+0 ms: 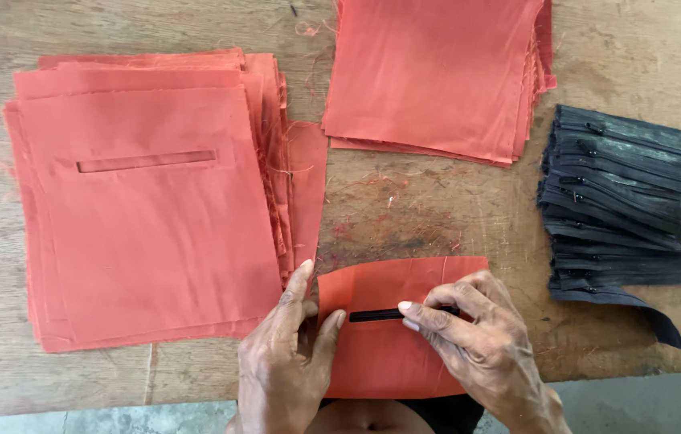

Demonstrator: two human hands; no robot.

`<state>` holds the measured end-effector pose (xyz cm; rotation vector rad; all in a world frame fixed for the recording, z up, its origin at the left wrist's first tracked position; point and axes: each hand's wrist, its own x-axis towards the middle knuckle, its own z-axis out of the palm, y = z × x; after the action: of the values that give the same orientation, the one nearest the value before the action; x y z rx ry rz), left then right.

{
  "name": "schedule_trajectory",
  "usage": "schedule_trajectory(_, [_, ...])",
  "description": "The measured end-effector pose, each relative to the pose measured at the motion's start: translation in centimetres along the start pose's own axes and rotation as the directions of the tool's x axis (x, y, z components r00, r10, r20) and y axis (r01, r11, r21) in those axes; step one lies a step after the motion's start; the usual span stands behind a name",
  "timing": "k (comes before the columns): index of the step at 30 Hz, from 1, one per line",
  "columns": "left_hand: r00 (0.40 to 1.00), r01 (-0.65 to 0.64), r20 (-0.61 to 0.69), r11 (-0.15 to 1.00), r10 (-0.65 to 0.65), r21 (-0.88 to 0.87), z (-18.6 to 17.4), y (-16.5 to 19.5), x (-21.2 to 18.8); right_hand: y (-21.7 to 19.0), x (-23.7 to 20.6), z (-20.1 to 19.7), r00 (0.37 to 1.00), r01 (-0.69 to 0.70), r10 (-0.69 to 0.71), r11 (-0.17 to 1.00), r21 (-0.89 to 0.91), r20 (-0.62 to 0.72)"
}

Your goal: The person places black zippers into pre-cut slots on red fabric pieces. They repeatedly pick up a zipper, align it with the slot, and press it into place, then set the completed piece aside.

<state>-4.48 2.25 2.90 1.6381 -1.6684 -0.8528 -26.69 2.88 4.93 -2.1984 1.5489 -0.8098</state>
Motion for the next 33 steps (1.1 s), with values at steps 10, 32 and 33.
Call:
schedule_trajectory(10, [1.0, -0.005, -0.029, 1.0, 0.005, 0.01, 0.52, -0.26, -0.26, 0.15, -0.1, 0.08, 1.0, -0.018, 0.018, 1.0, 0.007, 0.01])
schedule_trajectory(32, [0.921, -0.385, 0.01, 0.906, 0.39, 0.174, 0.39, -0.38, -0.56, 0.06, 0.16, -0.06, 0.999, 0.0, 0.0, 1.0, 0.006, 0.036])
schedule_trajectory(33, [0.913, -0.4, -0.006, 0.898, 0.407, 0.182, 0.58, -0.4, -0.59, 0.05, 0.21, -0.05, 0.999, 0.007, -0.007, 1.0, 0.002, 0.037])
